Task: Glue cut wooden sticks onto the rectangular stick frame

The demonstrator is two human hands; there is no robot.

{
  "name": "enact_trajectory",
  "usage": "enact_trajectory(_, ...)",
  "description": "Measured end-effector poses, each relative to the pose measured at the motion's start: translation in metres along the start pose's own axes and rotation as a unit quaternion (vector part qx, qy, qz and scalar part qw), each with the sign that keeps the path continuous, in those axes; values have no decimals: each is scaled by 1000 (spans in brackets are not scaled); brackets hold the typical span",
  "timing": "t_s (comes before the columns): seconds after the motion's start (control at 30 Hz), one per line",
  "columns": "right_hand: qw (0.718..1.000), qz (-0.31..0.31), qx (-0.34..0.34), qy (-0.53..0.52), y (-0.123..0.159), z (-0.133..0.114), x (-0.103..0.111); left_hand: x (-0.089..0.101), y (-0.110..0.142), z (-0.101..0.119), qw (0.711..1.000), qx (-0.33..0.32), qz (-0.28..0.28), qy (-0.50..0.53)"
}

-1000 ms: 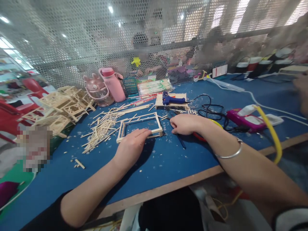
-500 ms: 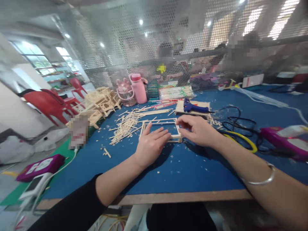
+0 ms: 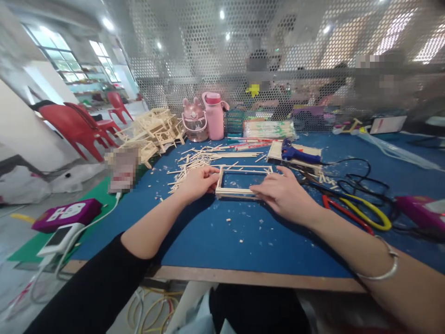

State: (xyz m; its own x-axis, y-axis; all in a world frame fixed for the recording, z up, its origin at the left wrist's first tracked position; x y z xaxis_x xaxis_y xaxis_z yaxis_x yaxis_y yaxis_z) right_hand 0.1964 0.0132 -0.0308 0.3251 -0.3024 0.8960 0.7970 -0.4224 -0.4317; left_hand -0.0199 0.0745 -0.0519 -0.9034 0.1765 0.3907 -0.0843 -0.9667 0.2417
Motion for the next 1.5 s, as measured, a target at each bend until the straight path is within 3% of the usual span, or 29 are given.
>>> enact_trajectory(0.13,1000,5,-10,-27,4,7,2,-9,4,2,998,8,-34,55)
enact_trajectory(0.37,996,-8,-46,-70,1,3,3,-8,7,6,998,-3,-45,49)
enact_trajectory(0.6,996,-17,12,-84,-48,-29,8,-9,7,5,995,-25,-72,59)
enact_trajectory(0.7,996,-5,-4,-88,-62,-32,0,-9,5,3,995,-35,-78,58)
enact_trajectory(0.83,993,27,-47,-106,-58,-29,-13,-8,4,3,995,-45,-76,49)
enact_trajectory(0.97,992,39,-45,-114,-52,-28,-21,-8,6,5,995,-51,-69,46)
enact_trajectory(1.2,988,80,-43,-125,-52,-31,-15,-7,3,4,995,-65,-66,34)
enact_trajectory(1.33,991,58,-78,-94,-47,-26,-9,-7,2,3,995,-64,-66,32)
enact_trajectory(1.5,993,17,-57,-99,-44,-21,-16,-8,4,4,996,-63,-63,16)
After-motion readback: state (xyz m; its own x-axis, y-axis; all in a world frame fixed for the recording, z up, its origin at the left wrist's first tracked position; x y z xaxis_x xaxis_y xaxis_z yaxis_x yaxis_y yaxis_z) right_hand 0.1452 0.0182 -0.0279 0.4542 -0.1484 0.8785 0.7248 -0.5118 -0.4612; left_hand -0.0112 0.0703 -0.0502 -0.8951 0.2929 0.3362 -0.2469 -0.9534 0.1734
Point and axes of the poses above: each hand's wrist, its own y-axis away from the middle knuckle, its own x-axis out of the back of the hand, z = x × y, the point moved 5 cm from there along -y, towards the middle knuckle, and after that the axes turned 14 degrees about x, right-handed, at the moved point
